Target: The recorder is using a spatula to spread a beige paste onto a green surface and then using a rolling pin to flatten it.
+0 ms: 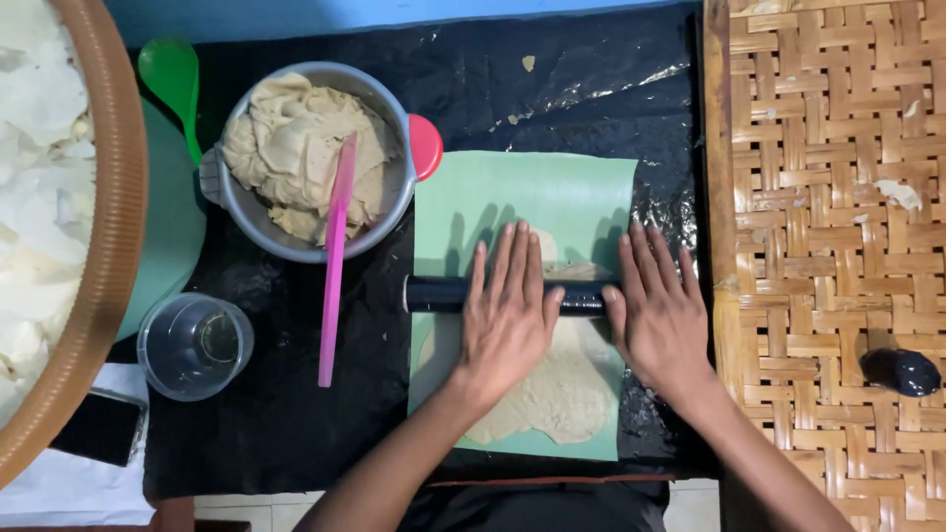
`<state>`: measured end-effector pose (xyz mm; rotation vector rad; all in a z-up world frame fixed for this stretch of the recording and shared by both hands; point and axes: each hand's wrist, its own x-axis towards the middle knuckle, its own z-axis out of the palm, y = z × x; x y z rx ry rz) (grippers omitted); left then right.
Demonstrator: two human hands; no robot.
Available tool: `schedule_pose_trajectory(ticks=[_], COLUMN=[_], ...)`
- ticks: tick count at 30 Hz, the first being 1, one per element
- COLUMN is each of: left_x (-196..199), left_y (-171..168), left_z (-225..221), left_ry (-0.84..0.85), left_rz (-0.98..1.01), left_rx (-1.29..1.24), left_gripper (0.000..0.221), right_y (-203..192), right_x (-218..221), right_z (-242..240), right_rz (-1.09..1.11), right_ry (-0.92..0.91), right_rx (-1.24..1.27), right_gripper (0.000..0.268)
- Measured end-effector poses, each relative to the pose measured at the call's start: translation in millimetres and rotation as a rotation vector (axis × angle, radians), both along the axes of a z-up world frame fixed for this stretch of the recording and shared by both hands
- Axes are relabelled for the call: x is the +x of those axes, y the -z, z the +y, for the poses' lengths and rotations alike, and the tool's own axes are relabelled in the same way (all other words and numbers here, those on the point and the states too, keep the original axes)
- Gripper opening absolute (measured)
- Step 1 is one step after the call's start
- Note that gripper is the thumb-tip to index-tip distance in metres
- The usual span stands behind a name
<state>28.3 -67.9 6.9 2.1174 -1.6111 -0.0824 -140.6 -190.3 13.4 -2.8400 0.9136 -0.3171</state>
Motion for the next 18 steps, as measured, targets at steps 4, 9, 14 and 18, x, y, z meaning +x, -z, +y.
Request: schedule_pose_trajectory(ticks=[4,9,14,18], left_x=[15,38,49,43], left_y=[1,4,3,-13], left_z=[-27,-59,-74,-57], left_ry=[-0.020,-0.068,-0.115,-0.117], left_rz=[-0.064,-0.028,-0.033,-0.091], left_rx=[0.068,0.006,-0.049,-0.251], left_gripper=[0.066,0.072,0.075,0.062], right_y=[-2,6,-2,-14], right_x=[19,41,62,65], right_z=[-28,-68,-85,-79], right_rz=[0.050,0.040,-0.064,-0.094], right_ry=[-0.010,-0.026,-0.047,-0.022], right_rx=[-0.004,0.124,0.145,0.271], right_gripper=[0.059,0.060,0.057,0.052])
